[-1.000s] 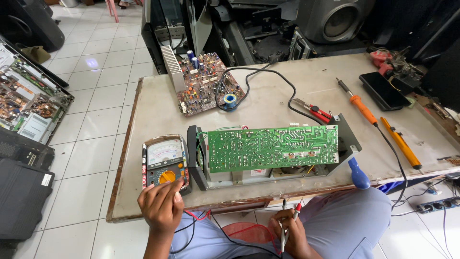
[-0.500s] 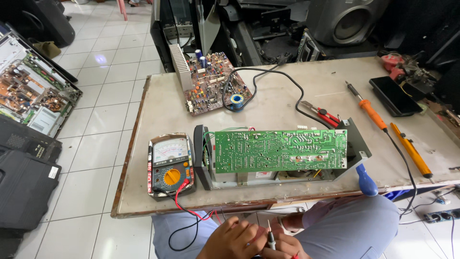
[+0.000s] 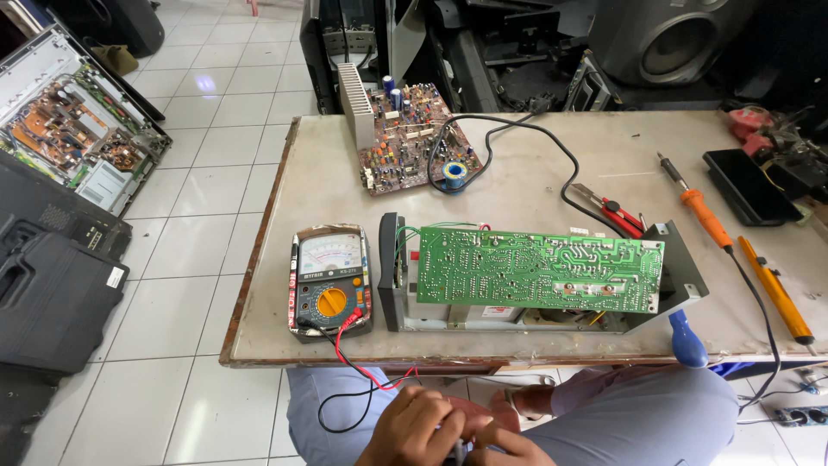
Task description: The person tests a circuit board with a multimeter by touching the probes to various points on the solder side, and handles the board to turn it over.
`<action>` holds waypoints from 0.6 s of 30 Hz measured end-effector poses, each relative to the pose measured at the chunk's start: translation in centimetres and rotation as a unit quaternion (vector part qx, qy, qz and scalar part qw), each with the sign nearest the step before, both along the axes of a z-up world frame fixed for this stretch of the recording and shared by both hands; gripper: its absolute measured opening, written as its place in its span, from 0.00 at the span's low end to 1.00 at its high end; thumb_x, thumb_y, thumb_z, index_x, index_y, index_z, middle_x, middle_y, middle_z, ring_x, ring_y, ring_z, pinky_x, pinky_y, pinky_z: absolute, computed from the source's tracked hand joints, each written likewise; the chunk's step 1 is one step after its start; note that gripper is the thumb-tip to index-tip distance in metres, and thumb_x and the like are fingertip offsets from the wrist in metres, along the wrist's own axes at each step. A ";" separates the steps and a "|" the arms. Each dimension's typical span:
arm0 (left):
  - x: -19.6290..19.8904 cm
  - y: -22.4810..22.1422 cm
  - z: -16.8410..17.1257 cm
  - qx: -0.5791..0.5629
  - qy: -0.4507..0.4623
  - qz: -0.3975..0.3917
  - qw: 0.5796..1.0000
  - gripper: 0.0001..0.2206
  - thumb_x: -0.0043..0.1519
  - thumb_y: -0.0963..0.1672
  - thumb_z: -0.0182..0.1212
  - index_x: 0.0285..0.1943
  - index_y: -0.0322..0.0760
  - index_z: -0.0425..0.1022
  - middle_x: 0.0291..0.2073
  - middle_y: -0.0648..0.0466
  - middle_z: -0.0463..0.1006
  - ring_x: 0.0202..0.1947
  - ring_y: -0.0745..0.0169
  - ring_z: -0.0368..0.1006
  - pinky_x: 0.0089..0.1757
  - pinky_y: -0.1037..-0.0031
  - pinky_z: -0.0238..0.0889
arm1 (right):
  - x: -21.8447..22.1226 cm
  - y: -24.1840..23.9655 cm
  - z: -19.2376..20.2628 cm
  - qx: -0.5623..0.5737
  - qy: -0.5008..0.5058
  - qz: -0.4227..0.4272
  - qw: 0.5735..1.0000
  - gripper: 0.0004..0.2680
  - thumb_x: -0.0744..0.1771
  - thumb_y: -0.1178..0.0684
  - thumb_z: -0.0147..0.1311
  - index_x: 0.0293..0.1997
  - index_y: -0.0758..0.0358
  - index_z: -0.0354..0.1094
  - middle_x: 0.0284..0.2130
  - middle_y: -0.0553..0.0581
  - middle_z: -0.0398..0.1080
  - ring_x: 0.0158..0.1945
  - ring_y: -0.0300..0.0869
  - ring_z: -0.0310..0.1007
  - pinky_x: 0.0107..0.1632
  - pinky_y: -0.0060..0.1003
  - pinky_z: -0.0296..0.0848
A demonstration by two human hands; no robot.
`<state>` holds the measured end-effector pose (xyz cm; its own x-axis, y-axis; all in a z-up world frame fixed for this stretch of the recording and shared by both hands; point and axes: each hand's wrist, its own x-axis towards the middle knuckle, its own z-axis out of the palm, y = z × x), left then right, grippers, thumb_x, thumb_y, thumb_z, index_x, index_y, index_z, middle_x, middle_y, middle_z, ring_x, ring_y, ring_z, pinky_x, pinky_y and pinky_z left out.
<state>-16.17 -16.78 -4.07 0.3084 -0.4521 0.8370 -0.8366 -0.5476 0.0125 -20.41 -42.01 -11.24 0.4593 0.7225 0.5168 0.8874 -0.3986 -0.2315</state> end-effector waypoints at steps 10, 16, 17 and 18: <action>-0.3 1.8 4.0 -0.128 0.116 0.056 0.983 0.21 0.69 0.45 0.44 0.58 0.27 0.80 0.46 0.41 0.78 0.40 0.47 0.76 0.44 0.61 0.70 | 1.5 2.1 6.9 0.154 0.075 -0.049 0.984 0.18 0.75 0.34 0.40 0.52 0.52 0.77 0.35 0.45 0.81 0.40 0.41 0.81 0.53 0.40 0.83; 1.0 0.2 2.2 -0.216 0.076 0.068 0.971 0.13 0.69 0.43 0.55 0.58 0.30 0.66 0.45 0.41 0.79 0.41 0.48 0.77 0.46 0.62 0.70 | 0.2 1.2 -0.5 0.087 -0.022 -0.133 0.987 0.02 0.68 0.47 0.62 0.41 0.41 0.80 0.32 0.32 0.78 0.36 0.31 0.79 0.42 0.23 0.77; 1.2 0.5 3.3 -0.217 0.074 0.070 0.971 0.13 0.69 0.43 0.55 0.58 0.30 0.66 0.45 0.41 0.79 0.41 0.48 0.77 0.46 0.62 0.70 | 0.3 1.3 0.3 0.087 -0.022 -0.131 0.987 0.02 0.68 0.47 0.62 0.41 0.41 0.80 0.32 0.32 0.78 0.36 0.31 0.79 0.42 0.23 0.77; 1.4 0.8 4.4 -0.216 0.071 0.071 0.971 0.10 0.68 0.43 0.56 0.55 0.31 0.69 0.43 0.43 0.79 0.40 0.49 0.76 0.46 0.62 0.69 | 0.4 1.5 1.1 0.123 0.006 -0.162 0.979 0.01 0.66 0.47 0.65 0.37 0.41 0.82 0.29 0.34 0.79 0.32 0.28 0.79 0.39 0.21 0.76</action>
<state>-14.76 -15.95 0.37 0.4678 -0.0128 0.8838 -0.7267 -0.5747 0.3763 -20.05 -40.54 -10.09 0.6513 0.3916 0.6500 0.7199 -0.5897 -0.3661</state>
